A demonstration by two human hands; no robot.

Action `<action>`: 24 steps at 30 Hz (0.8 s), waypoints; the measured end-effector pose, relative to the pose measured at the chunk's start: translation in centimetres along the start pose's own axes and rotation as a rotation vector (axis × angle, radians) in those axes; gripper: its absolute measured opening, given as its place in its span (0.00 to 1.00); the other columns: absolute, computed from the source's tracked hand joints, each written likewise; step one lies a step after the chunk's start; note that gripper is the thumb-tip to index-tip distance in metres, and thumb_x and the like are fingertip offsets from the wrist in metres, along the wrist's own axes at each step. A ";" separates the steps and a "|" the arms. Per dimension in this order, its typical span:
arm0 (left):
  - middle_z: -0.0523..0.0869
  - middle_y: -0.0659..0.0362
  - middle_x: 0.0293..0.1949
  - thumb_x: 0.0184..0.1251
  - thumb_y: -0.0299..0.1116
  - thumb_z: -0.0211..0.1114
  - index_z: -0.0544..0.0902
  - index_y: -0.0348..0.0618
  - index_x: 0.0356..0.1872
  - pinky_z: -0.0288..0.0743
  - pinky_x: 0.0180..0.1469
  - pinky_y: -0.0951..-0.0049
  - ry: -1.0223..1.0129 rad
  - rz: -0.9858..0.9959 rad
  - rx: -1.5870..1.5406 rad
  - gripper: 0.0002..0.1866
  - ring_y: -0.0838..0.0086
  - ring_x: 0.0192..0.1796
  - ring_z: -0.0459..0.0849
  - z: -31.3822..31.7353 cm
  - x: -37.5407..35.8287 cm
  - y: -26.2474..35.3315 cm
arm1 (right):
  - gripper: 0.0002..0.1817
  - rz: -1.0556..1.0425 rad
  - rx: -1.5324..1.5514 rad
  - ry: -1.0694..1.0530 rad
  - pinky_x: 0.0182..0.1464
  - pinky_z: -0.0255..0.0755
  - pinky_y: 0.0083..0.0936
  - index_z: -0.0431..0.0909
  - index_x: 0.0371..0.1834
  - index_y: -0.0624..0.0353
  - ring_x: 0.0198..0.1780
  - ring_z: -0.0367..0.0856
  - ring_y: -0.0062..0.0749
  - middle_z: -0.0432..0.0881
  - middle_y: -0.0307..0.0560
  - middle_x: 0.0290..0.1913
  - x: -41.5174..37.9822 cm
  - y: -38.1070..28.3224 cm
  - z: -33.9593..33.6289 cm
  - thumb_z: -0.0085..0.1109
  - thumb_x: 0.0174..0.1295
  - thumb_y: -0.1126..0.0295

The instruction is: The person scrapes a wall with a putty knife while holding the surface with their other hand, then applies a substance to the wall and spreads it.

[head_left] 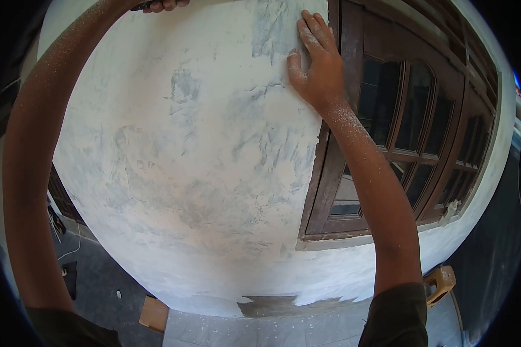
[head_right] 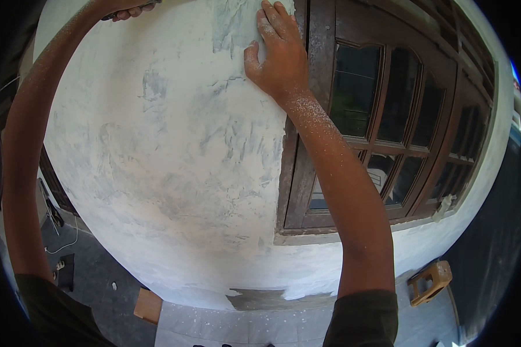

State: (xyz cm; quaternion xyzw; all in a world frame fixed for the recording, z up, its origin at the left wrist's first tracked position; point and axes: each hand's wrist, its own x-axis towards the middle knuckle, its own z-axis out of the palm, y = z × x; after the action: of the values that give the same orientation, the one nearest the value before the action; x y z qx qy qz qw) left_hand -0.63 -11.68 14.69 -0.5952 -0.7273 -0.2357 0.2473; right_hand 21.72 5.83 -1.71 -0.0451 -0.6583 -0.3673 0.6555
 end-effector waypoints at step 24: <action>0.77 0.60 0.18 0.72 0.70 0.57 0.85 0.39 0.29 0.63 0.17 0.68 -0.008 0.001 0.058 0.37 0.73 0.17 0.71 3.9 -2.0 -0.2 | 0.30 0.032 0.010 -0.009 0.80 0.53 0.45 0.73 0.69 0.69 0.80 0.60 0.52 0.70 0.57 0.75 0.2 -0.3 -0.3 0.57 0.59 0.77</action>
State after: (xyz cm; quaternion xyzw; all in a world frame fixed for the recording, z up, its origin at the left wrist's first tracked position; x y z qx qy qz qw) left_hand -0.78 -10.71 10.39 -0.5891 -0.7346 -0.2117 0.2616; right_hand 21.78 5.34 -1.70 -0.0540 -0.6622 -0.3531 0.6587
